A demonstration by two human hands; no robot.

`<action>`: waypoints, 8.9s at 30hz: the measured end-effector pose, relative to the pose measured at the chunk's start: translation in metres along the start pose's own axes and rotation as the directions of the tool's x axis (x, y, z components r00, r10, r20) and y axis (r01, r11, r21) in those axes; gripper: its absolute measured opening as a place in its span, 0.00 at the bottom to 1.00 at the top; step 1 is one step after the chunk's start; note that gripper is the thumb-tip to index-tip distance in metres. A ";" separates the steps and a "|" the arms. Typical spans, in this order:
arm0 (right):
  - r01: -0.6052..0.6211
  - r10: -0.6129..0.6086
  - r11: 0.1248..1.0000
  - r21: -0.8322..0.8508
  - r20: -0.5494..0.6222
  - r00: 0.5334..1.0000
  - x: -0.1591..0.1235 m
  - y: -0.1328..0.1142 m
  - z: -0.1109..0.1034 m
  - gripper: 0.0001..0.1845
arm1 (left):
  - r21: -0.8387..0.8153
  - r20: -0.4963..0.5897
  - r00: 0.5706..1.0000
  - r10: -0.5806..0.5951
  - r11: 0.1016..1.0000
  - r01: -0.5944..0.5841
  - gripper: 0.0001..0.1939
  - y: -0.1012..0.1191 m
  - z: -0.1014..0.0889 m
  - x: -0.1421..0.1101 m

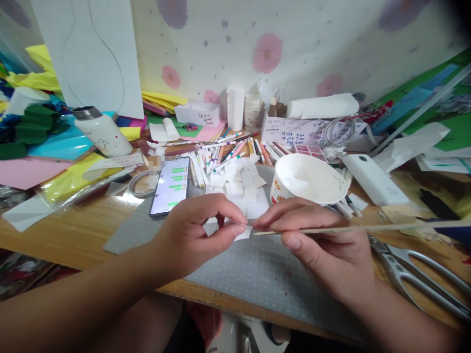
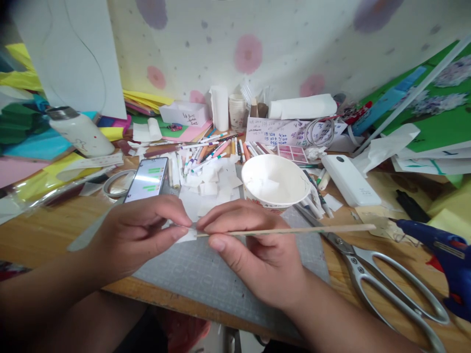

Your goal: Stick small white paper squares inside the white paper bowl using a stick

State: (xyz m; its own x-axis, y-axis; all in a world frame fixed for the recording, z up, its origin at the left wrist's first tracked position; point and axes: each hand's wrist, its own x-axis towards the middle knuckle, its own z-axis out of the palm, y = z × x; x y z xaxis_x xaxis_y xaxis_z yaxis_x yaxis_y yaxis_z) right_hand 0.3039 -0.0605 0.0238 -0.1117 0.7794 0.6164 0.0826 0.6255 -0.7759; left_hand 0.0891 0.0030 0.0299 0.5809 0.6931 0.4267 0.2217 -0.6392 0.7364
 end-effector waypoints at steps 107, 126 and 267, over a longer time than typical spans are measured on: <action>0.035 -0.040 0.997 0.062 0.071 0.997 0.002 -0.003 0.001 0.12 | -0.268 0.387 0.871 -0.302 0.867 0.420 0.07 0.002 -0.006 0.011; 0.023 -0.023 1.000 0.001 0.098 0.995 0.002 -0.005 -0.001 0.11 | -0.257 0.382 0.865 -0.326 0.861 0.439 0.08 0.004 -0.007 0.011; -0.262 0.300 0.871 0.415 -0.028 0.953 -0.001 0.046 0.021 0.06 | 0.064 0.006 0.934 -0.358 0.932 0.357 0.09 0.010 0.001 -0.009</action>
State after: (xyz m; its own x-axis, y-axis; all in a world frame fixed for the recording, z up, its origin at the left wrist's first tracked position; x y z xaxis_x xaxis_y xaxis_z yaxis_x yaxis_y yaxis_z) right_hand 0.2867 -0.0329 -0.0157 -0.0540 0.9319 0.3586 -0.3103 0.3257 -0.8931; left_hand 0.0872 -0.0098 0.0330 0.4676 0.8740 0.1322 0.4637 -0.3698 0.8051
